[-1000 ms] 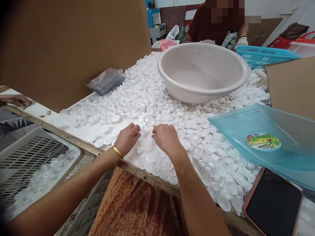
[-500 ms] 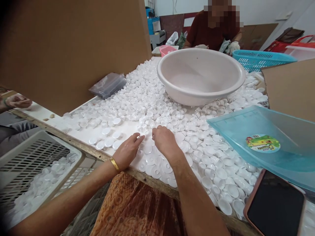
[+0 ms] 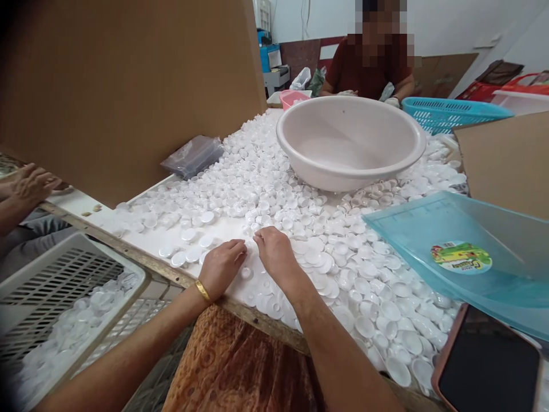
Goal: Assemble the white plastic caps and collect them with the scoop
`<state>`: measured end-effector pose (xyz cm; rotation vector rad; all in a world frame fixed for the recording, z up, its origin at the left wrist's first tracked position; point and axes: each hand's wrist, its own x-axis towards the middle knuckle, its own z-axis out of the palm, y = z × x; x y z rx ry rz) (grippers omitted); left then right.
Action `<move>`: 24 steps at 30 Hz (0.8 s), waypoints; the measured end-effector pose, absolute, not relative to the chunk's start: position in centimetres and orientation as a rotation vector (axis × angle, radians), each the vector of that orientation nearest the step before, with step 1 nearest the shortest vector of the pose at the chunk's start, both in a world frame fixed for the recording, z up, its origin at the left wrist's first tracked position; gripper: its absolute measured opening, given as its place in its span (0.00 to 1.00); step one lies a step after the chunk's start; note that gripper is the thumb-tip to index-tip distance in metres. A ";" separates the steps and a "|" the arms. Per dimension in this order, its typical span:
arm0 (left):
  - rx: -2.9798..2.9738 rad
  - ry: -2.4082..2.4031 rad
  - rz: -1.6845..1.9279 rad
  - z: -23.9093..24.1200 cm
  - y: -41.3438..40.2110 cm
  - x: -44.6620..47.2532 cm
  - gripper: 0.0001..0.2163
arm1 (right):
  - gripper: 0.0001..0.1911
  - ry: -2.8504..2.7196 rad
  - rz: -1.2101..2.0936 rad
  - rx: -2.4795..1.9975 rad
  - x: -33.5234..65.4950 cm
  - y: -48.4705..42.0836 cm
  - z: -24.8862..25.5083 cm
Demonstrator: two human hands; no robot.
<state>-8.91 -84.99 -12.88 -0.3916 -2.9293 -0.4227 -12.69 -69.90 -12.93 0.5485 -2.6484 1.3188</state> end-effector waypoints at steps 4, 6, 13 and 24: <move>0.031 -2.814 -1.223 -11.9 -85.8 -9.9 0.10 | 0.10 -2.509 1.533 0.562 -12.4 -70.8 -13.3; 0.272 -2.709 -1.706 -11.5 -85.9 -10.7 0.13 | 0.09 -2.454 1.661 0.563 -12.2 -71.3 -13.6; 0.416 -2.683 -1.871 -12.6 -85.8 -12.6 0.07 | 0.16 -2.449 1.666 0.586 -12.2 -72.3 -15.5; 0.521 -2.718 -1.936 -12.2 -86.0 -13.1 0.07 | 0.16 -2.466 1.457 0.781 -12.3 -72.2 -15.9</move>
